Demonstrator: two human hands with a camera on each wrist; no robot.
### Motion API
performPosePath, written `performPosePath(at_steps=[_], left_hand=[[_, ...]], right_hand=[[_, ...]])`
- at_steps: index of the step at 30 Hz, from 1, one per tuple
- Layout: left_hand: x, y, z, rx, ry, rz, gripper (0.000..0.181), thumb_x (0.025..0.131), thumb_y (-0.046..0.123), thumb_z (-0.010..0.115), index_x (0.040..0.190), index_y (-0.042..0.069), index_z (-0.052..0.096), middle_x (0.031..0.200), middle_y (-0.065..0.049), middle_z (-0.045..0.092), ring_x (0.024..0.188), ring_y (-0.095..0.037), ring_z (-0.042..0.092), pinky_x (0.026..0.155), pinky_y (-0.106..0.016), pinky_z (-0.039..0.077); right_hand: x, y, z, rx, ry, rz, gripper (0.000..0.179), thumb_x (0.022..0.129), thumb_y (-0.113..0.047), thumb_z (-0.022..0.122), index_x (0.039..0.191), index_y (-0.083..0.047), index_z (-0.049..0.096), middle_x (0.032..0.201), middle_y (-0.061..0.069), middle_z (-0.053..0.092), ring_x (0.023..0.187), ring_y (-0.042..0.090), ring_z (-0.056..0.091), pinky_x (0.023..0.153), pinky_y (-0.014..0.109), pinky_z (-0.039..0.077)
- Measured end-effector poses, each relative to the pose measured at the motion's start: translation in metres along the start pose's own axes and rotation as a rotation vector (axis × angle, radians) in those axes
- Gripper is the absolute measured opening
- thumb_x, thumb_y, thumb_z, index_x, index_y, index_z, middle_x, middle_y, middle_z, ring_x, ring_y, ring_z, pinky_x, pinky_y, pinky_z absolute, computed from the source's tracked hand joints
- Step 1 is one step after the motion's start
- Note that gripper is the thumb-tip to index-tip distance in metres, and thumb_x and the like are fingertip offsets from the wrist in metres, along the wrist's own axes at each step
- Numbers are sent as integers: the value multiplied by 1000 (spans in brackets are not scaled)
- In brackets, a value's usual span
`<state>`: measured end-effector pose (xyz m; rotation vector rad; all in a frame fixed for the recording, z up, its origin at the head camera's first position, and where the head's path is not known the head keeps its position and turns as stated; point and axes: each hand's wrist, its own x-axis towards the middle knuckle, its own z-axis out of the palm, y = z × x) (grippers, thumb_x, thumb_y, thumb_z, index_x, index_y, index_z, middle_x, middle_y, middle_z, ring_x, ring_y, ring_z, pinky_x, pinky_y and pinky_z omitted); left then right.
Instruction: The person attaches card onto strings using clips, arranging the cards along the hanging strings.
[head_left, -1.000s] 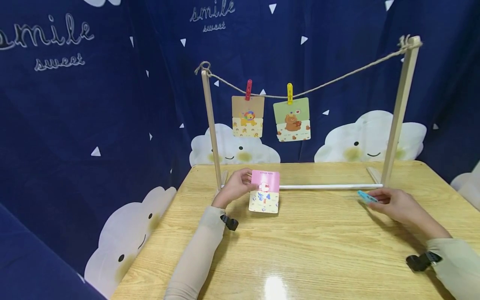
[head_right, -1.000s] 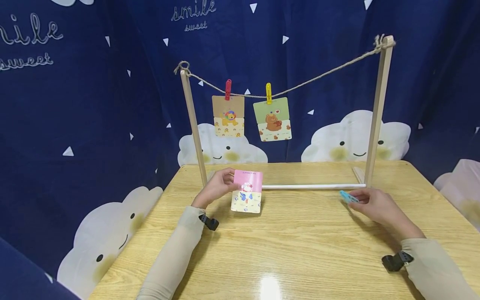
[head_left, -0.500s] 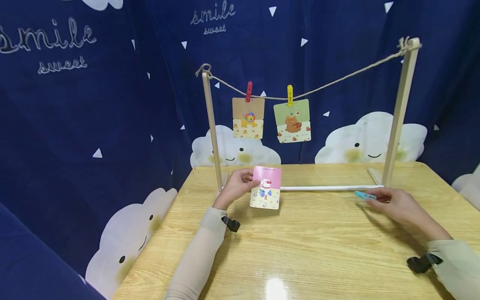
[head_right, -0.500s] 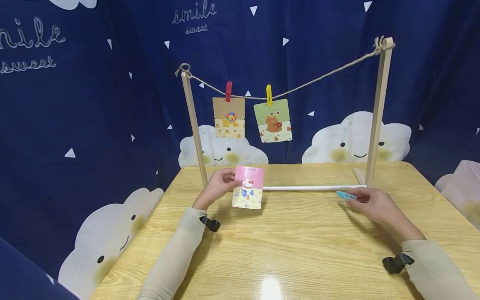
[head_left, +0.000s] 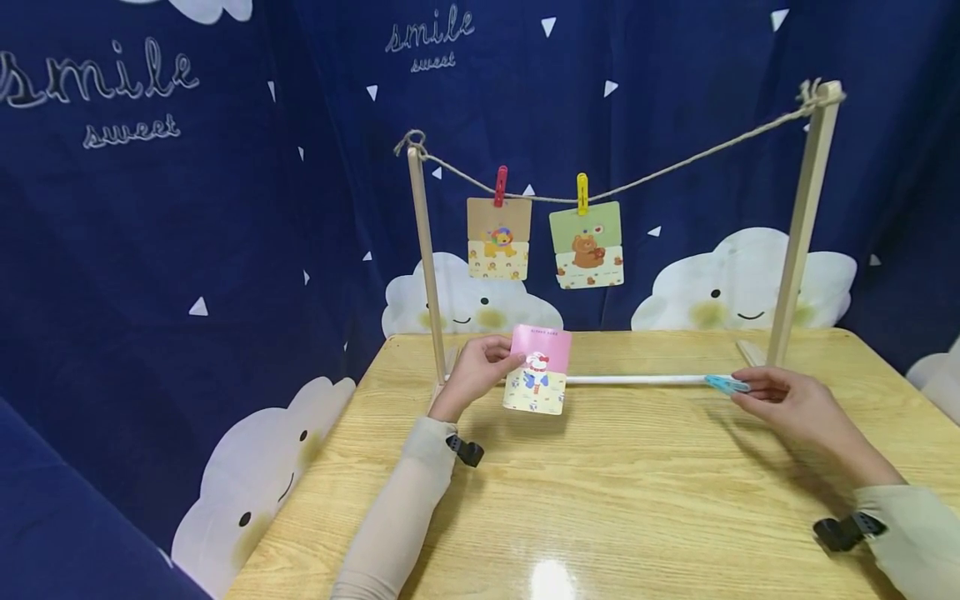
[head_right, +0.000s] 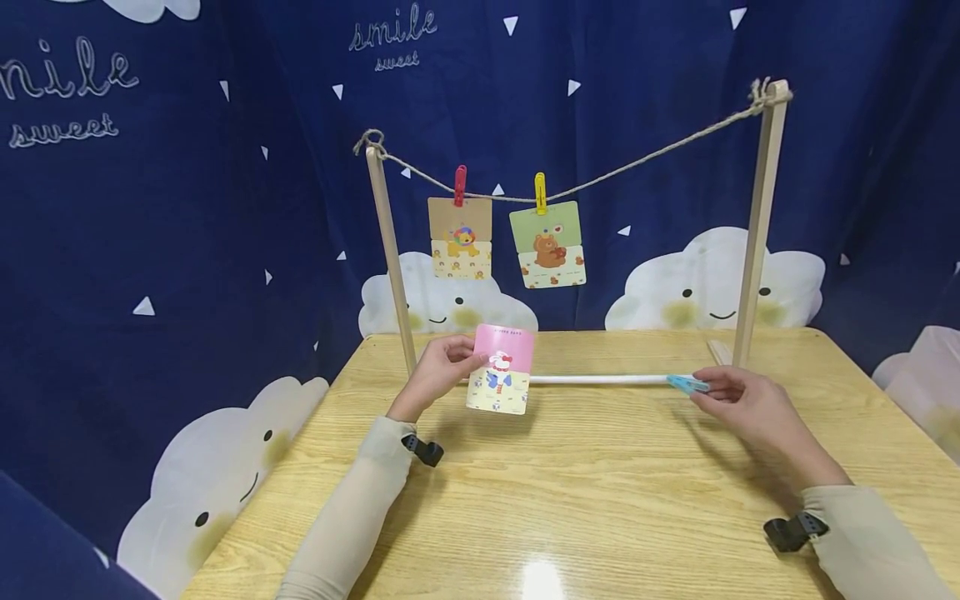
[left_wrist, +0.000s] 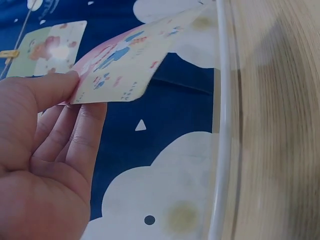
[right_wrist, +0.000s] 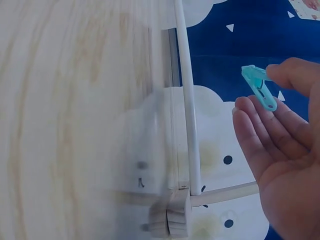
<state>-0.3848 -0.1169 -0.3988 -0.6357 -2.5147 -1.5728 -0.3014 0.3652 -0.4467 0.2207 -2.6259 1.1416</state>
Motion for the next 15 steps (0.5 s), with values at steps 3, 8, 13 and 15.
performPosePath(at_steps=[3, 8, 13, 15], left_hand=[[0, 3, 0, -14, -2, 20, 18, 95, 27, 77, 107, 13, 77, 95, 1, 79, 87, -16, 72, 72, -29, 57], [-1, 7, 2, -42, 11, 56, 19, 96, 28, 77, 105, 12, 78, 94, -1, 79, 85, -16, 71, 70, -29, 56], [-2, 11, 6, -63, 31, 66, 21, 95, 29, 77, 103, 10, 79, 91, -3, 79, 78, -14, 69, 67, -27, 55], [-2, 12, 8, -64, 37, 71, 22, 96, 30, 77, 102, 9, 79, 90, -4, 79, 73, -13, 66, 64, -26, 53]], right_hand=[[0, -2, 0, 38, 14, -24, 45, 95, -34, 78, 126, -3, 67, 105, 6, 72, 85, -5, 64, 68, 17, 54], [1, -5, 0, 95, 41, -55, 43, 93, -27, 80, 125, -1, 66, 99, -8, 72, 85, -5, 65, 69, 16, 55], [2, -7, 1, 151, 60, -75, 43, 91, -17, 82, 125, 3, 63, 100, -8, 73, 86, -5, 67, 70, 15, 55], [3, -8, 2, 162, 64, -81, 43, 90, -15, 82, 125, 2, 63, 101, -6, 74, 86, -5, 67, 70, 15, 56]])
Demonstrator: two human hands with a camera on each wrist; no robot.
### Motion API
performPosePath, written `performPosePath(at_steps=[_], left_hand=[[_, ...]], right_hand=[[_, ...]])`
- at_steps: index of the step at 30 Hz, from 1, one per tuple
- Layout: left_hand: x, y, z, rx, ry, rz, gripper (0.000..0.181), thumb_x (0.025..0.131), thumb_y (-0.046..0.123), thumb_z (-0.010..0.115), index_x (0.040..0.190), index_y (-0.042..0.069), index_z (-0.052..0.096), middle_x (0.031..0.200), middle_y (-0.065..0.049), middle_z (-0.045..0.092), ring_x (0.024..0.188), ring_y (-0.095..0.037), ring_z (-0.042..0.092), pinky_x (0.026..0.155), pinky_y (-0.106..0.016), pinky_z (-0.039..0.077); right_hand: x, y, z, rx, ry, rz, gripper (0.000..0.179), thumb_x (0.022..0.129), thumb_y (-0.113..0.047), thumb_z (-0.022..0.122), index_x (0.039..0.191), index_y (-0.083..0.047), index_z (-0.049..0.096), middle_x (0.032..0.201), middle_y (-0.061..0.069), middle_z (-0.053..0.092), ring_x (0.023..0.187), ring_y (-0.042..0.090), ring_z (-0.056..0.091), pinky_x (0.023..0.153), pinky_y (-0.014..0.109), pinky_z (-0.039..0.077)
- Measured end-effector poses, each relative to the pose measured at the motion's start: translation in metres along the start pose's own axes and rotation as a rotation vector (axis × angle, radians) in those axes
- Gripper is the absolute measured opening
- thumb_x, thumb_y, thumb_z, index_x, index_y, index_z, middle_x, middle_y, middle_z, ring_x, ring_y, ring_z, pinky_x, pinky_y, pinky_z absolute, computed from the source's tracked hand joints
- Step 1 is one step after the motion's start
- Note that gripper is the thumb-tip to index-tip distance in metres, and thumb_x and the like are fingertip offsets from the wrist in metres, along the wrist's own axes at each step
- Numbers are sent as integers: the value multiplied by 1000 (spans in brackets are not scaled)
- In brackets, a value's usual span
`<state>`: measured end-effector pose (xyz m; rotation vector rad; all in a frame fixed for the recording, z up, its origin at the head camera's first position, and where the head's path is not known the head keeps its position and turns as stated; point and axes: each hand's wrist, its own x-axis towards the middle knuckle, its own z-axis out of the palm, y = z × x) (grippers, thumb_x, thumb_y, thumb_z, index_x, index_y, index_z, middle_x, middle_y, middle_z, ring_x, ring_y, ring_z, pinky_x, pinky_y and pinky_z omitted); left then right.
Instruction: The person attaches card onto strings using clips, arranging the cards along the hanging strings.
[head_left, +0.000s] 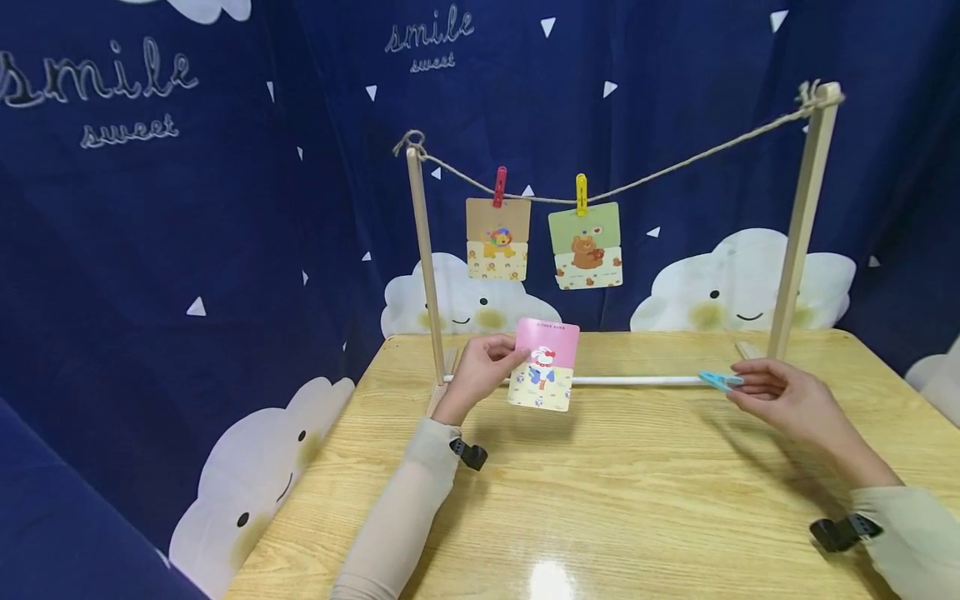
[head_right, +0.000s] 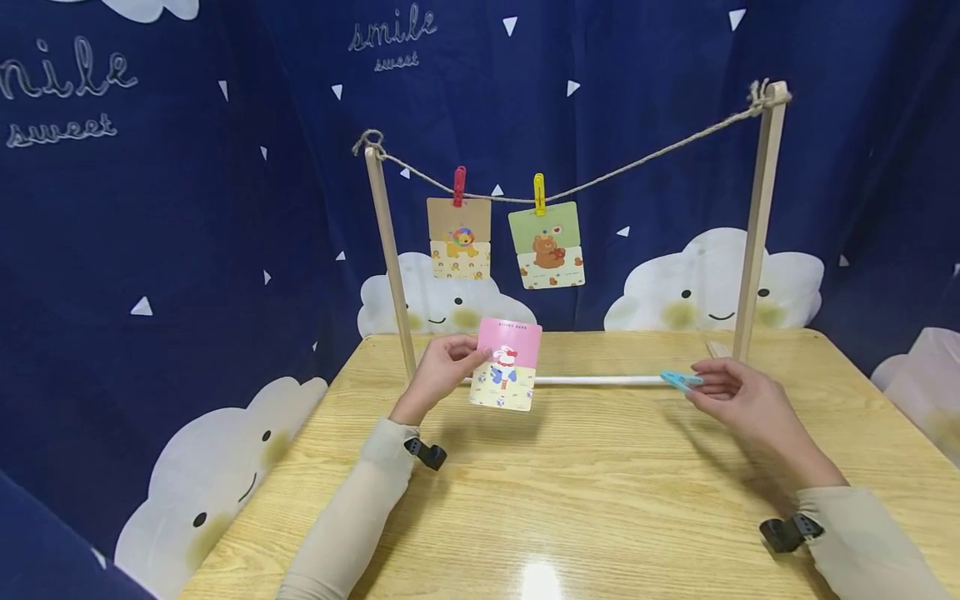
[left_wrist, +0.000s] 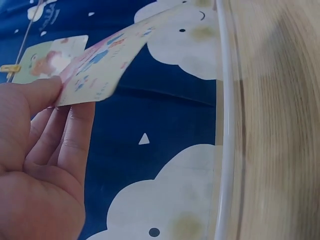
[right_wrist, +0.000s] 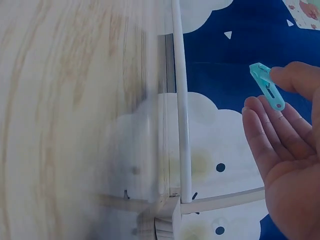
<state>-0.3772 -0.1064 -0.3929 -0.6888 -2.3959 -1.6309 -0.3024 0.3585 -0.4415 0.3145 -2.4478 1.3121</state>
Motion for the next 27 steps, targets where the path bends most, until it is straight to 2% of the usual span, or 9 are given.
performPosePath(at_steps=[5, 10, 14, 21, 27], left_hand=[[-1, 2, 1, -6, 8, 10, 28, 96, 37, 75, 100, 10, 80, 88, -4, 79, 70, -13, 63, 61, -26, 51], [-1, 4, 2, -13, 22, 24, 29, 97, 36, 75, 102, 9, 80, 89, -5, 79, 73, -14, 65, 62, -26, 52], [0, 6, 5, -15, 23, 54, 27, 97, 35, 75, 103, 9, 80, 89, -5, 79, 72, -13, 65, 62, -25, 52], [6, 13, 12, -12, 13, 117, 26, 99, 33, 73, 103, 8, 80, 87, -4, 79, 64, -11, 57, 57, -23, 45], [10, 18, 17, -40, 19, 133, 26, 99, 32, 73, 101, 7, 79, 89, -5, 79, 68, -12, 61, 60, -24, 48]], right_hand=[[2, -7, 1, -23, 9, -11, 42, 90, -13, 82, 125, 2, 64, 102, -6, 74, 86, -6, 68, 70, 15, 56], [4, -15, 3, -28, 19, -37, 38, 90, -13, 83, 121, 2, 67, 99, -6, 75, 84, -5, 69, 68, 16, 56], [6, -18, 4, -23, 18, -57, 36, 90, -11, 82, 120, 2, 68, 98, -4, 75, 84, -3, 69, 68, 17, 56], [10, -26, 4, -21, 16, -51, 38, 92, -15, 81, 123, 1, 68, 99, -6, 75, 84, -3, 69, 68, 17, 56], [11, -37, 2, -45, 26, -53, 38, 92, -20, 81, 123, -1, 69, 98, -8, 76, 84, -4, 69, 68, 16, 56]])
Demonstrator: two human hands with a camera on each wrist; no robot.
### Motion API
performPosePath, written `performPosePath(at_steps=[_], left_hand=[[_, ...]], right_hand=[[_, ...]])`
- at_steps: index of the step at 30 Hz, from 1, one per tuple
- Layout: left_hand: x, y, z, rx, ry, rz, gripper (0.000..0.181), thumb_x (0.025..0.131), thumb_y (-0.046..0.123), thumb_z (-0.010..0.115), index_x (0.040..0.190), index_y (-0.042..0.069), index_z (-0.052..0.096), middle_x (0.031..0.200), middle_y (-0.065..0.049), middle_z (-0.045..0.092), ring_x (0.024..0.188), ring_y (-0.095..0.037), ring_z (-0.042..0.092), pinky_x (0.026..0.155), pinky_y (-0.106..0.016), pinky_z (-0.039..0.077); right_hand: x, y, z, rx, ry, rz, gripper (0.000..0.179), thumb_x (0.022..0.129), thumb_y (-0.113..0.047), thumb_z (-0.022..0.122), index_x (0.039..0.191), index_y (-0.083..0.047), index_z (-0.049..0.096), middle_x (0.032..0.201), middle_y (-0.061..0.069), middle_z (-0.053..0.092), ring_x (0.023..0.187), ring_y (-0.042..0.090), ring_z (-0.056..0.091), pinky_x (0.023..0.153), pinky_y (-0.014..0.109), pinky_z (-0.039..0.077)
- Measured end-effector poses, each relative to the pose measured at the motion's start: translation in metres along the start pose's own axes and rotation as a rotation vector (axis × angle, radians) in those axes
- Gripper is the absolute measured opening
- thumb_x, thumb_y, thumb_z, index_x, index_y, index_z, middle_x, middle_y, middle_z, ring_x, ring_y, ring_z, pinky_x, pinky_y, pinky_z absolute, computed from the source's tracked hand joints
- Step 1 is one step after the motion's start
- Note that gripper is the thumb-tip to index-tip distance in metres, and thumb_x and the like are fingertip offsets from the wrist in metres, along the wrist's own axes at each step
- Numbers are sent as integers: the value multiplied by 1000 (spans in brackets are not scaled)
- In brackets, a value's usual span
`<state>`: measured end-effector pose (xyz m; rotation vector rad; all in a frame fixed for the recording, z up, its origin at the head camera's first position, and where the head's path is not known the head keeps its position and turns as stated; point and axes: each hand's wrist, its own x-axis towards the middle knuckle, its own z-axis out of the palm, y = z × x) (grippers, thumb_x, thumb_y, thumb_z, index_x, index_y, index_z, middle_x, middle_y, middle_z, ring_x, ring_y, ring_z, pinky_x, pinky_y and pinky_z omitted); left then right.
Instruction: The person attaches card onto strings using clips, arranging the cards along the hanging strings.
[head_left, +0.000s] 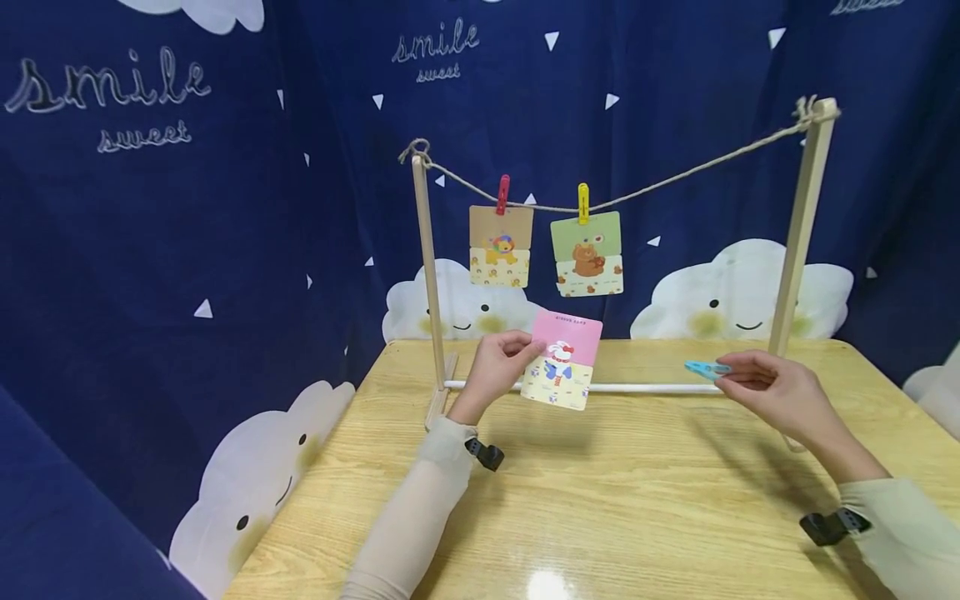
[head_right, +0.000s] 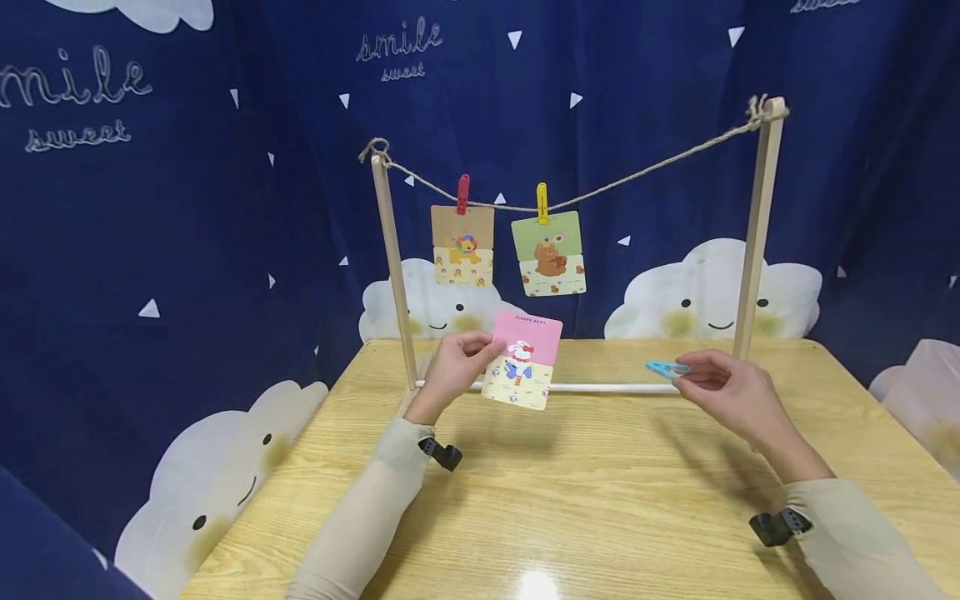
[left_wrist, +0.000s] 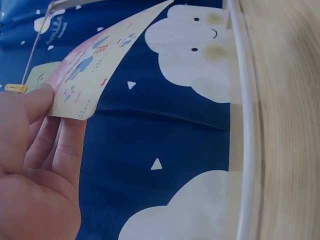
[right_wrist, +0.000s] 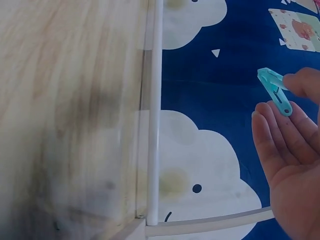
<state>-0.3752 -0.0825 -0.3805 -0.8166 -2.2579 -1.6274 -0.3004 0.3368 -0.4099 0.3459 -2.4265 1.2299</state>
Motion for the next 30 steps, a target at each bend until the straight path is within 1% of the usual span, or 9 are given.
performPosePath(at_steps=[4, 8, 11, 15, 19, 25, 30], left_hand=[[1, 3, 3, -13, 18, -8, 24, 99, 31, 73, 102, 8, 80, 91, -5, 80, 72, -12, 65, 64, -25, 50], [5, 7, 7, -31, 31, -11, 24, 98, 30, 74, 103, 8, 80, 92, -6, 80, 74, -12, 67, 65, -24, 52], [9, 9, 10, -39, 31, 12, 24, 98, 29, 75, 104, 6, 79, 92, -8, 80, 72, -11, 65, 64, -23, 51], [16, 13, 17, -51, 29, 61, 21, 98, 24, 74, 101, 4, 79, 91, -10, 79, 71, -10, 63, 64, -23, 49], [21, 17, 24, -65, 27, 63, 19, 99, 24, 73, 99, 6, 79, 91, -6, 79, 71, -9, 61, 64, -22, 47], [29, 24, 37, -87, 28, 49, 20, 99, 29, 73, 99, 10, 79, 84, -3, 77, 64, -11, 54, 57, -24, 43], [38, 28, 46, -103, 66, 45, 19, 98, 28, 75, 99, 10, 79, 89, -2, 79, 69, -7, 61, 61, -22, 48]], right_hand=[[1, -7, -3, -53, 10, 12, 37, 92, -26, 81, 123, -7, 71, 96, -6, 75, 82, -4, 68, 66, 17, 55], [6, -12, -6, -73, 23, -31, 36, 92, -24, 81, 122, -8, 71, 94, -2, 75, 80, -5, 66, 65, 15, 54], [11, -17, -10, -83, 44, -58, 35, 92, -22, 82, 122, -8, 72, 94, -2, 74, 80, -6, 65, 65, 14, 53], [19, -25, -15, -111, 62, -60, 34, 92, -23, 81, 122, -10, 72, 97, 0, 73, 80, -6, 64, 65, 12, 51], [25, -34, -21, -136, 64, -70, 33, 94, -24, 79, 124, -12, 72, 98, 2, 73, 80, -6, 62, 67, 10, 50], [34, -52, -36, -186, 92, -72, 36, 95, -27, 78, 128, -13, 71, 94, -8, 71, 79, -11, 59, 66, 7, 46], [45, -67, -51, -223, 95, -65, 37, 95, -30, 77, 129, -15, 71, 90, -20, 67, 78, -14, 57, 62, 11, 45]])
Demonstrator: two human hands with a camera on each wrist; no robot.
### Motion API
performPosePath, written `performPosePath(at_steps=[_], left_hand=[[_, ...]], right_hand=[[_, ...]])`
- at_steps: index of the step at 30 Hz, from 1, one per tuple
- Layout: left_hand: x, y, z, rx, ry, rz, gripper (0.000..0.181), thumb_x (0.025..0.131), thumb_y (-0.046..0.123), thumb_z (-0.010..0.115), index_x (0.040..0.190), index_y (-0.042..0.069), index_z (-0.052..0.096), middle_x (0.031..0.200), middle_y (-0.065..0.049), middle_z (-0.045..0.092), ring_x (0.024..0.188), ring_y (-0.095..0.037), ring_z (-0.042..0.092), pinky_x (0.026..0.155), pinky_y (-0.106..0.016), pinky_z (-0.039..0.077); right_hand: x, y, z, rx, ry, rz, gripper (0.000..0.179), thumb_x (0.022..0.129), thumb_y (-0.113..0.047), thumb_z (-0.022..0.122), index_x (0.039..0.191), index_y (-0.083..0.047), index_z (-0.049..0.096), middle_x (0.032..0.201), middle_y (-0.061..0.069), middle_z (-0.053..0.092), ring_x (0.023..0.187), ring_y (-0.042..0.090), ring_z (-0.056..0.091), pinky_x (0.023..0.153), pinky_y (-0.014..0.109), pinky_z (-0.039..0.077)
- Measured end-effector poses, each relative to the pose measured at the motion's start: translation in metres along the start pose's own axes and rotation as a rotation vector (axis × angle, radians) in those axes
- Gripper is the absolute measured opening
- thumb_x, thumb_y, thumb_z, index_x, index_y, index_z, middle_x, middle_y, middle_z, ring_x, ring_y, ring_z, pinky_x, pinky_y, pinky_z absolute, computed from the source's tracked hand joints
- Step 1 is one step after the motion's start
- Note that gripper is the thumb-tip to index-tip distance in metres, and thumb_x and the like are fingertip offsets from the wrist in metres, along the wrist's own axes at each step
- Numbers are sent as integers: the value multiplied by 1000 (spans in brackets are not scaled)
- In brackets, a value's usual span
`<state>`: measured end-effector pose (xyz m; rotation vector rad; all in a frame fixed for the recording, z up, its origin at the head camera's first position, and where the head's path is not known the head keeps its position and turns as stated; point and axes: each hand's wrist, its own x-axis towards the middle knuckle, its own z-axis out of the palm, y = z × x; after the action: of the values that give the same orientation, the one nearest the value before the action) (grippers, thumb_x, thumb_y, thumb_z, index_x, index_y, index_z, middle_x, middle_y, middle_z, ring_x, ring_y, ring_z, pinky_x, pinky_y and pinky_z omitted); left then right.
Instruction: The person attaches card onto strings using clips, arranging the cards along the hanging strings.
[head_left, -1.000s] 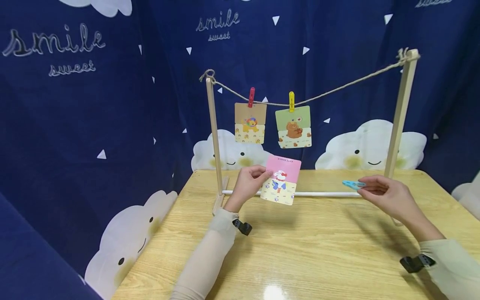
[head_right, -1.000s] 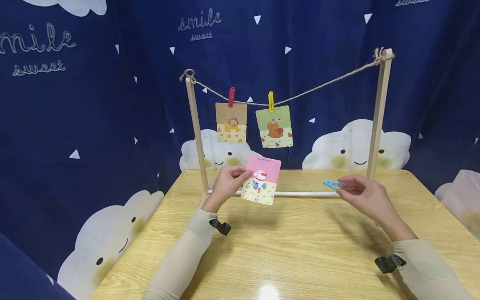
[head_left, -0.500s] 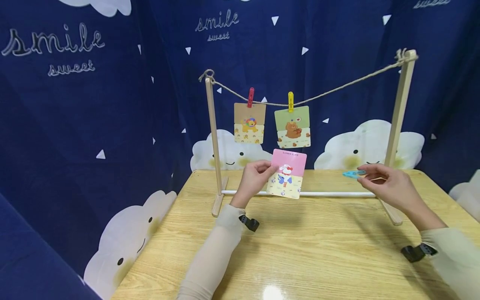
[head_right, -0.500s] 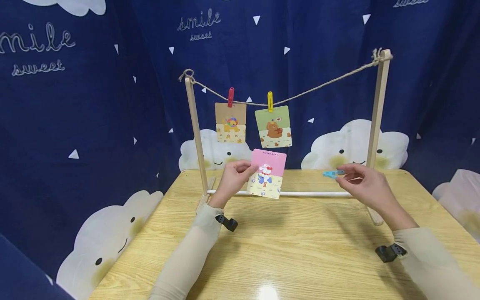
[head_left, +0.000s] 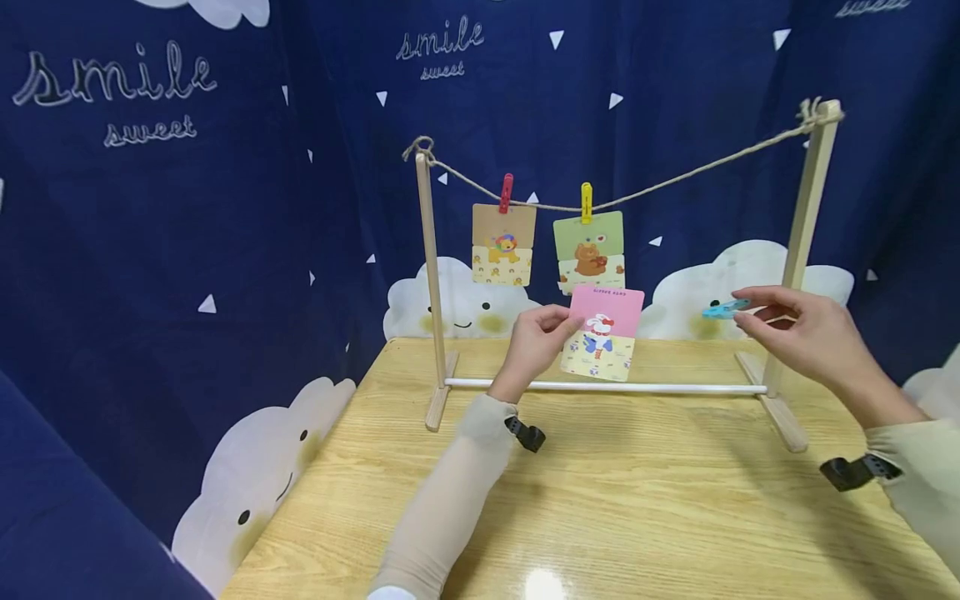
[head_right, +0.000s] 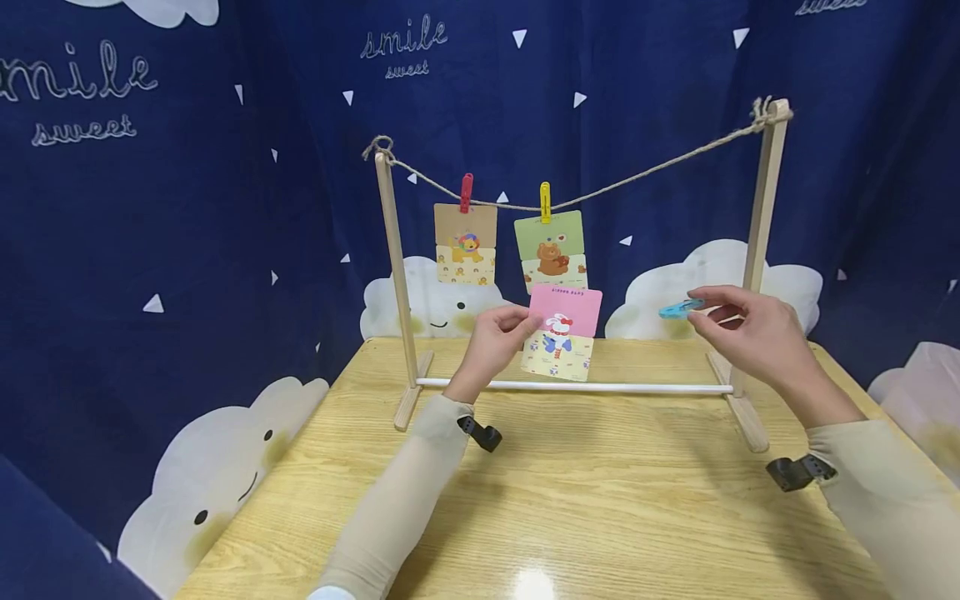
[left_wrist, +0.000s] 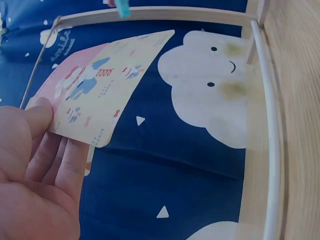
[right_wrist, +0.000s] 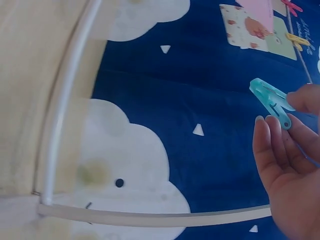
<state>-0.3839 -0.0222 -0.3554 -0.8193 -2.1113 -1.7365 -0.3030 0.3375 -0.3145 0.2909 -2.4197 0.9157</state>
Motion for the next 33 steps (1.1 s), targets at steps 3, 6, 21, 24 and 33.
performPosePath(at_steps=[3, 6, 21, 24, 33], left_hand=[[4, 2, 6, -15, 39, -3, 17, 97, 24, 76, 98, 7, 79, 88, -5, 79, 68, -7, 61, 60, -22, 47], [9, 5, 13, -29, 84, -10, 16, 96, 22, 77, 97, 6, 79, 85, -8, 78, 64, -7, 58, 57, -22, 45], [24, 23, 40, -55, 154, -40, 17, 93, 23, 81, 99, 8, 82, 85, -3, 79, 66, -3, 62, 55, -20, 45], [27, 28, 45, -60, 161, -38, 18, 92, 23, 81, 99, 7, 82, 85, -3, 79, 68, -3, 64, 55, -20, 45], [39, 38, 61, -7, 189, -75, 19, 92, 28, 81, 100, 12, 83, 86, 4, 79, 74, 0, 67, 62, -19, 50]], right_hand=[[7, -6, -8, -13, 10, -14, 36, 95, -29, 77, 128, -16, 72, 89, -16, 69, 77, -14, 57, 60, 11, 45], [14, -13, -16, -54, 20, -66, 35, 96, -26, 75, 129, -14, 71, 94, -2, 72, 77, -15, 54, 62, 7, 43], [64, -62, -48, -247, 28, -211, 43, 101, -22, 65, 142, -9, 62, 110, 14, 66, 82, 1, 49, 67, 7, 36], [74, -70, -53, -233, 25, -208, 45, 100, -22, 67, 142, -7, 61, 110, 16, 68, 80, -4, 49, 68, 5, 36], [104, -100, -70, -211, 21, -179, 46, 98, -29, 72, 137, -5, 64, 114, 20, 71, 80, -12, 49, 72, 0, 34]])
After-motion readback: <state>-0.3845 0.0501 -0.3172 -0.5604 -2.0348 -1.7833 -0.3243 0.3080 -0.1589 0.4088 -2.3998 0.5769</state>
